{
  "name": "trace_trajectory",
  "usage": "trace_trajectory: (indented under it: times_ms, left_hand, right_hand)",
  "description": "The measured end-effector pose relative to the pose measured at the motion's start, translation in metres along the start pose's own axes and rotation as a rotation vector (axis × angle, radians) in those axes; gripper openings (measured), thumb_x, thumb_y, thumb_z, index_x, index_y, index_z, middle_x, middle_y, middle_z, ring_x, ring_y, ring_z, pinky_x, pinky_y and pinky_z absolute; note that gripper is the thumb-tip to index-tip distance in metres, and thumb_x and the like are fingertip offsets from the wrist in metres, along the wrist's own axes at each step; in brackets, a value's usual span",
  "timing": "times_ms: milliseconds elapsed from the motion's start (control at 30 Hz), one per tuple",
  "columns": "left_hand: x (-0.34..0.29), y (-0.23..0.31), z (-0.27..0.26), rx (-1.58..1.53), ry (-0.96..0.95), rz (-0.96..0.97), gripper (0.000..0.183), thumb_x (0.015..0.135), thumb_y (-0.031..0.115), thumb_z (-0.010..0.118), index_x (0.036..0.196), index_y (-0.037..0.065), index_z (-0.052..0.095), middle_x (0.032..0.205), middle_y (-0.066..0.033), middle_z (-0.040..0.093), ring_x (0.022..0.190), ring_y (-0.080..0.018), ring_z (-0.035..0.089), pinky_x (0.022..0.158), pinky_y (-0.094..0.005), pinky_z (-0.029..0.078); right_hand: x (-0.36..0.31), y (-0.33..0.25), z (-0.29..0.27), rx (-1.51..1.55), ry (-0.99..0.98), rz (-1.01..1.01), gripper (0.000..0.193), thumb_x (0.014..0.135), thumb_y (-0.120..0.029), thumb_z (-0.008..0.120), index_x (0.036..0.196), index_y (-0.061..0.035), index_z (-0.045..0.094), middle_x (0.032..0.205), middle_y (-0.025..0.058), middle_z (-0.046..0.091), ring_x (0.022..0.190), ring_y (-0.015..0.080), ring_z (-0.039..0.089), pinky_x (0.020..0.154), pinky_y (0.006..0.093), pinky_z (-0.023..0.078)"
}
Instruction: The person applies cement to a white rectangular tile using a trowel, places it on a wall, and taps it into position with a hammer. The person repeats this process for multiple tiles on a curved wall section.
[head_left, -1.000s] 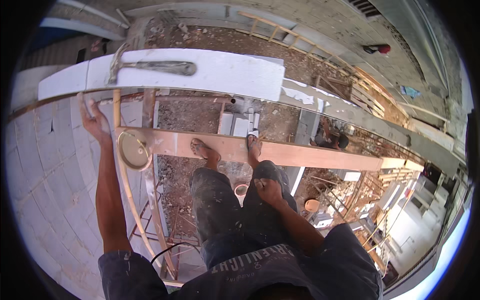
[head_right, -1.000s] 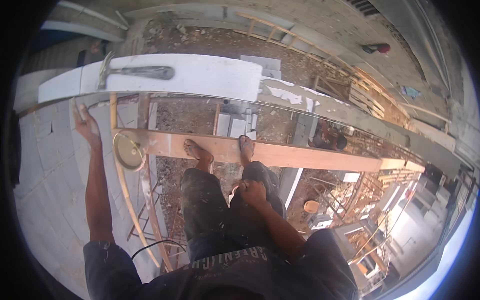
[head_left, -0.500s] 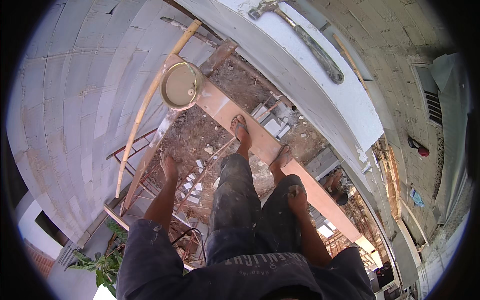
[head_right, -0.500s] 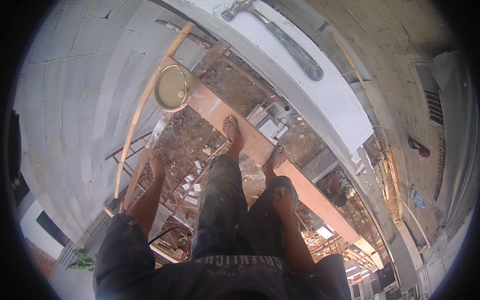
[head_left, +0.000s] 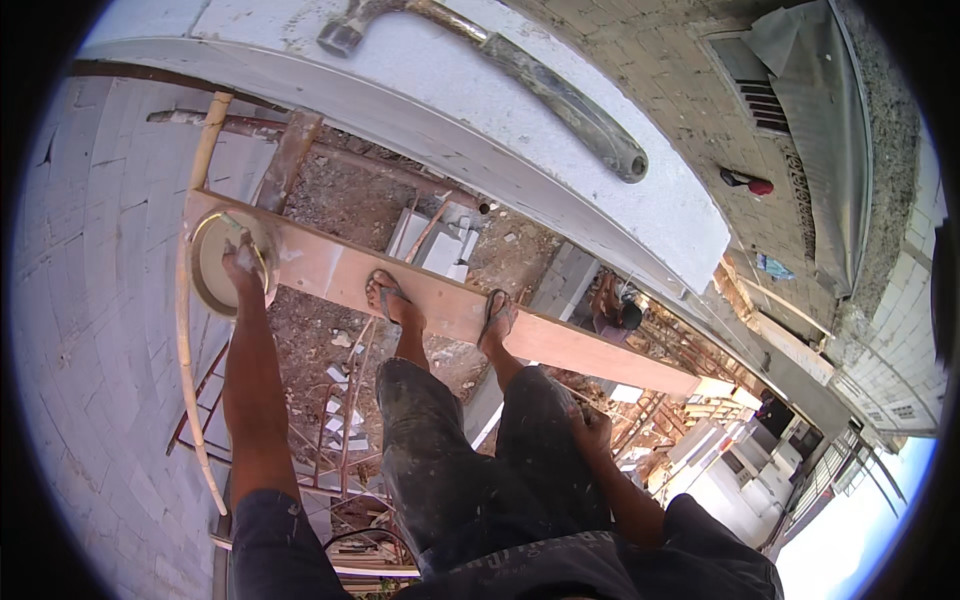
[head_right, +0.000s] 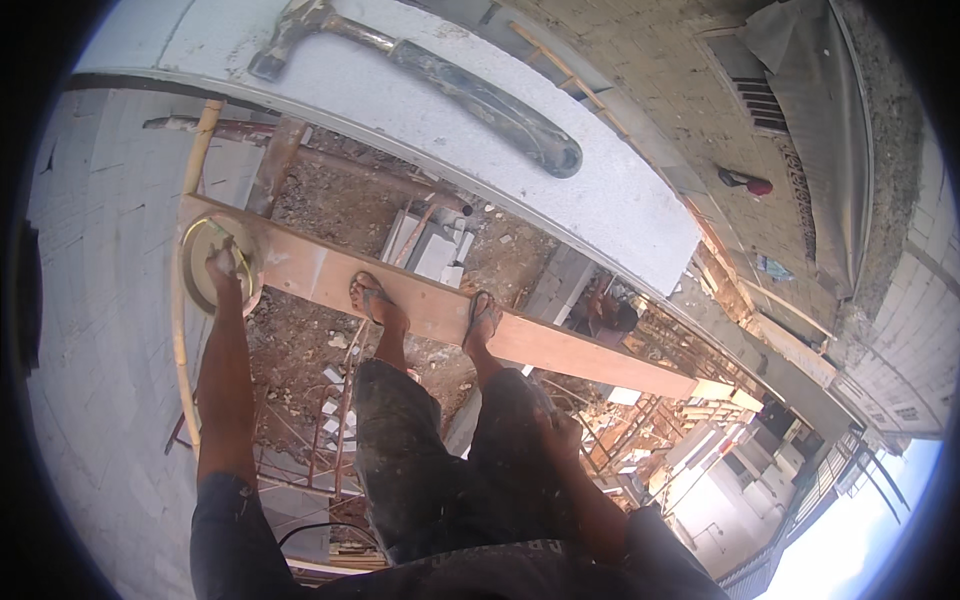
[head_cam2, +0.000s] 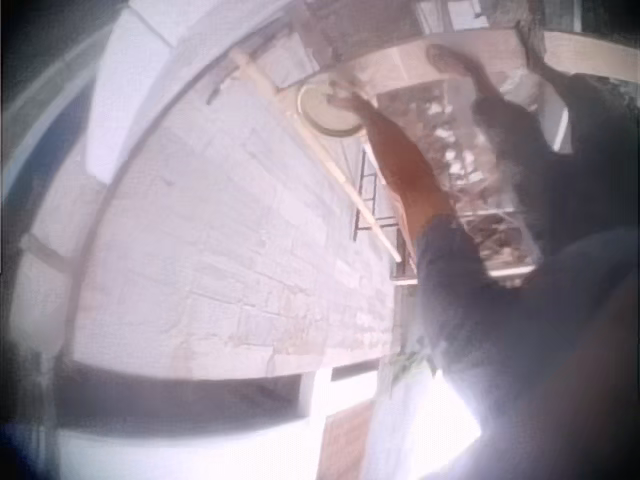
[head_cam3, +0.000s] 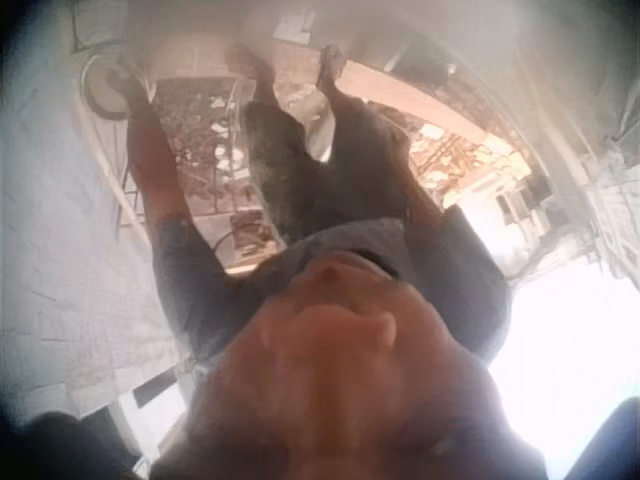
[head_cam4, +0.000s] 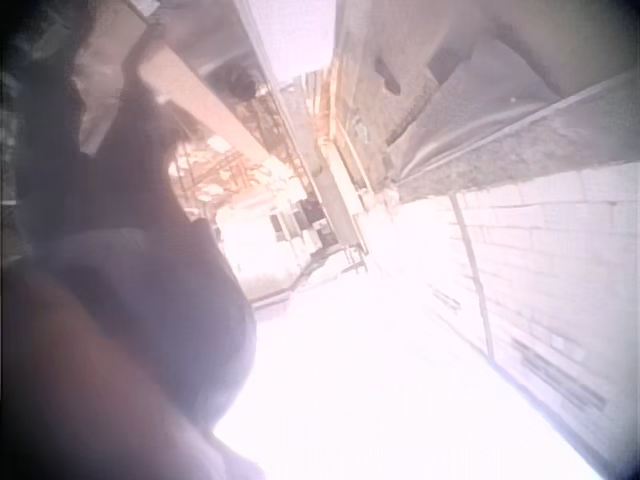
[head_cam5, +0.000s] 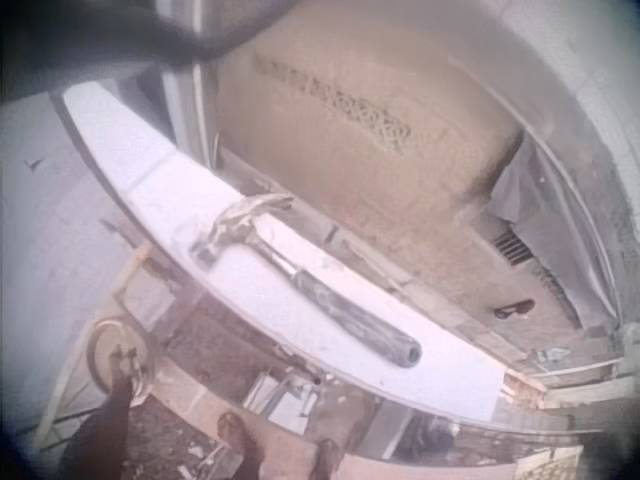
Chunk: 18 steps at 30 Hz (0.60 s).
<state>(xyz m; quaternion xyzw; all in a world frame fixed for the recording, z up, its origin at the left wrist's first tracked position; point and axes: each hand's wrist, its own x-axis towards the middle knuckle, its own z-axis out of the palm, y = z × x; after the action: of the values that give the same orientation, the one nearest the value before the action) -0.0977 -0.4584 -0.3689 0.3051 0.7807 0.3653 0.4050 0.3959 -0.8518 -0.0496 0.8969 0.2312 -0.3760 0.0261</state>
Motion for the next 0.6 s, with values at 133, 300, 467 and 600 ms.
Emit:
trace_trajectory:
  times_ms: [133,300,467,600]
  left_hand:
    - [0.086,-0.059,-0.049,0.005,-0.195,-0.063,0.044,0.089,0.039,0.068,0.102,-0.003,0.067,0.09,-0.0068,0.062,0.083,-0.0185,0.053,0.079,-0.0336,0.043]
    - [0.106,-0.071,-0.008,-0.01,-0.166,-0.493,0.047,0.091,0.045,0.063,0.122,0.01,0.063,0.103,-0.0011,0.062,0.103,-0.0164,0.054,0.103,-0.0558,0.025]
    - [0.11,-0.045,-0.057,-0.05,-0.178,-0.367,0.048,0.091,0.044,0.063,0.125,0.009,0.062,0.099,-0.002,0.061,0.089,-0.0156,0.055,0.096,-0.0449,0.037]
    - [0.116,-0.034,-0.105,-0.125,-0.084,-0.387,0.034,0.09,0.033,0.065,0.113,0.008,0.064,0.085,-0.0029,0.057,0.074,-0.0123,0.053,0.07,-0.0283,0.044]
  right_hand:
    - [-0.001,-0.075,-0.063,0.097,0.362,-0.328,0.016,0.085,-0.017,0.072,0.086,-0.0019,0.065,0.086,0.0159,0.067,0.08,0.0313,0.065,0.073,0.0402,0.05]
    - [0.031,-0.169,-0.179,-0.121,0.791,-0.461,0.026,0.092,-0.026,0.064,0.102,-0.0023,0.066,0.103,0.0121,0.066,0.101,0.0295,0.058,0.091,0.0415,0.043]
    - [0.101,-0.212,-0.225,-0.397,0.711,-0.711,0.044,0.092,-0.034,0.064,0.126,-0.0072,0.062,0.132,0.0157,0.056,0.125,0.0329,0.046,0.105,0.0444,0.037]
    - [0.138,-0.23,-0.231,-0.407,0.589,-0.801,0.049,0.091,-0.042,0.063,0.128,-0.0102,0.062,0.139,0.0133,0.053,0.128,0.0343,0.043,0.108,0.0481,0.032]
